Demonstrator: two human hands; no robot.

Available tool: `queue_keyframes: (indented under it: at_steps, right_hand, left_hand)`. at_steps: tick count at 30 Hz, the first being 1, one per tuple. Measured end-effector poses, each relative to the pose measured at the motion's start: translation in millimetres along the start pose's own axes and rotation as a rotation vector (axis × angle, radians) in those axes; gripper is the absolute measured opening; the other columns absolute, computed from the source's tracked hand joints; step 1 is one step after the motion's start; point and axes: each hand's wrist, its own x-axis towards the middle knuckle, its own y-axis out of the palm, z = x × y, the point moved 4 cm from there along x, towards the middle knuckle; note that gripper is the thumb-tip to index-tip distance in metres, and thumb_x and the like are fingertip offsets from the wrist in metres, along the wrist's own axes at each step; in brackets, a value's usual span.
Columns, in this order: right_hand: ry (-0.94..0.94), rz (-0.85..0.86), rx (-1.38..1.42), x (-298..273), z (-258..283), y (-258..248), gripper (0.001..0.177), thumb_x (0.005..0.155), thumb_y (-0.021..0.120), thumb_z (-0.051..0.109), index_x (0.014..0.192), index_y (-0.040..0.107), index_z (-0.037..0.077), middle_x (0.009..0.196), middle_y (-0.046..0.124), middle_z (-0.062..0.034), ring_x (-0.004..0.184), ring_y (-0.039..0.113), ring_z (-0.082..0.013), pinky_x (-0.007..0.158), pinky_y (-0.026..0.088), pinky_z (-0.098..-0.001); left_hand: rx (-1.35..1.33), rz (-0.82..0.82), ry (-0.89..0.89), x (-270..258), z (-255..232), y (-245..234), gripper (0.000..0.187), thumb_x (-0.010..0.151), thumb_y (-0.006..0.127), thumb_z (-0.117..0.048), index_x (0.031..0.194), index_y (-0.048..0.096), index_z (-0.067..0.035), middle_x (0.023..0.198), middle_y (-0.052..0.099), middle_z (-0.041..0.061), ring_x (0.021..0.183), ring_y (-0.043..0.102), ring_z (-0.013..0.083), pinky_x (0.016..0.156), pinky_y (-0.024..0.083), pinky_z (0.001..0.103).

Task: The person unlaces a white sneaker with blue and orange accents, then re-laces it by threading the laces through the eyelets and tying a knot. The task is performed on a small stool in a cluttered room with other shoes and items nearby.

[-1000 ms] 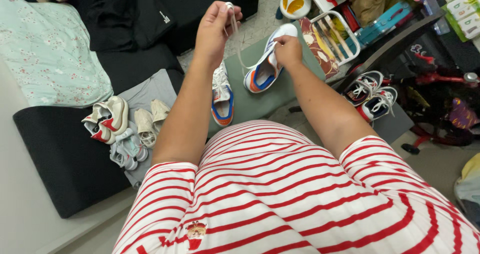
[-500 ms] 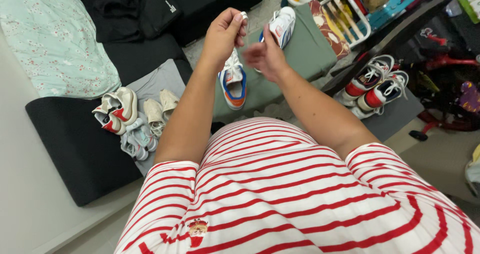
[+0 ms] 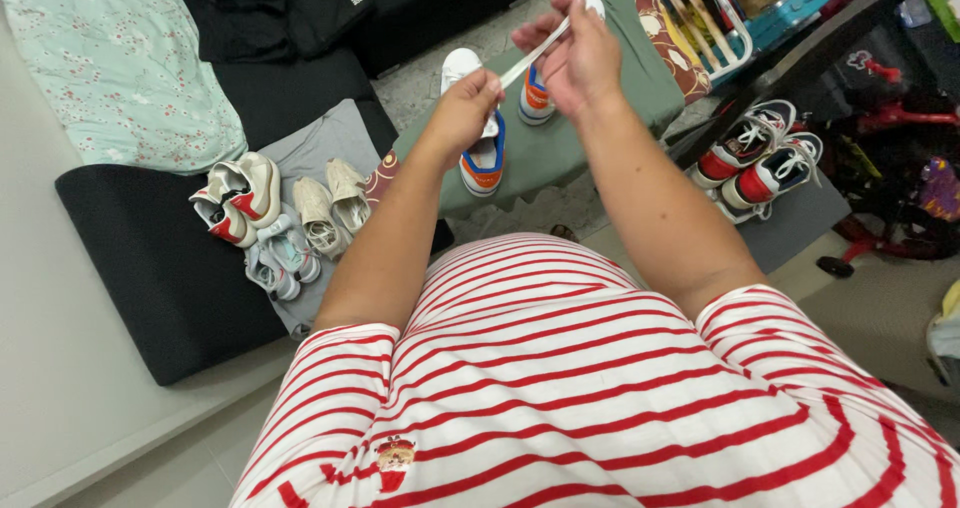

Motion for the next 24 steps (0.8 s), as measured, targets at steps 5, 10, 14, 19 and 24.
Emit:
queue_keyframes:
  at_steps: [5, 10, 14, 19, 24]
  right_hand:
    - [0.089, -0.084, 0.013, 45.0, 21.6, -40.6, 0.03, 0.109, 0.041, 0.036, 0.106, 0.052, 0.008, 0.067, 0.05, -0.0032, 0.064, 0.054, -0.0228, 0.071, 0.053, -0.0449]
    - [0.169, -0.177, -0.048, 62.9, 31.3, -80.0, 0.035, 0.11, 0.043, 0.038, 0.105, 0.057, 0.007, 0.06, 0.037, 0.0003, 0.051, 0.036, -0.0153, 0.053, 0.037, -0.0348]
    - [0.157, -0.156, -0.36, 51.4, 36.0, -91.5, 0.025, 0.11, 0.043, 0.03, 0.1, 0.056, 0.012, 0.059, 0.033, 0.0045, 0.043, 0.025, -0.0087, 0.04, 0.026, -0.029]
    - [0.179, -0.079, -0.58, 25.3, 25.8, -95.4, 0.022, 0.111, 0.044, 0.024, 0.098, 0.057, 0.012, 0.064, 0.043, 0.0036, 0.046, 0.034, -0.0077, 0.04, 0.026, -0.027]
    - [0.15, 0.065, -0.965, 4.6, -2.2, -106.2, 0.023, 0.11, 0.046, 0.024, 0.101, 0.063, 0.01, 0.073, 0.055, 0.002, 0.059, 0.047, -0.0094, 0.051, 0.039, -0.0274]
  left_hand:
    - [0.33, 0.158, -0.083, -3.7, 47.0, 5.4, 0.018, 0.101, 0.059, -0.025, 0.093, 0.067, -0.01, 0.074, 0.055, -0.003, 0.066, 0.048, 0.0086, 0.058, 0.041, 0.028]
    - [0.694, 0.46, -0.018, 0.4, 86.4, 23.5, 0.02, 0.098, 0.062, -0.026, 0.103, 0.073, -0.009, 0.093, 0.075, 0.003, 0.086, 0.067, 0.0151, 0.079, 0.051, 0.033]
    - [0.785, 0.427, -0.275, 14.8, 95.6, 29.5, 0.027, 0.101, 0.06, -0.027, 0.11, 0.077, -0.008, 0.097, 0.077, 0.013, 0.089, 0.072, 0.0252, 0.084, 0.056, 0.038]
    - [0.69, 0.123, -0.173, 59.7, 48.2, 43.2, 0.043, 0.1, 0.046, -0.04, 0.111, 0.074, -0.009, 0.103, 0.078, 0.011, 0.095, 0.073, 0.0229, 0.087, 0.054, 0.038]
    - [0.114, 0.066, -0.476, 103.7, 27.6, 73.8, 0.064, 0.104, 0.031, -0.057, 0.102, 0.072, -0.008, 0.101, 0.077, 0.007, 0.097, 0.073, 0.021, 0.085, 0.052, 0.04]
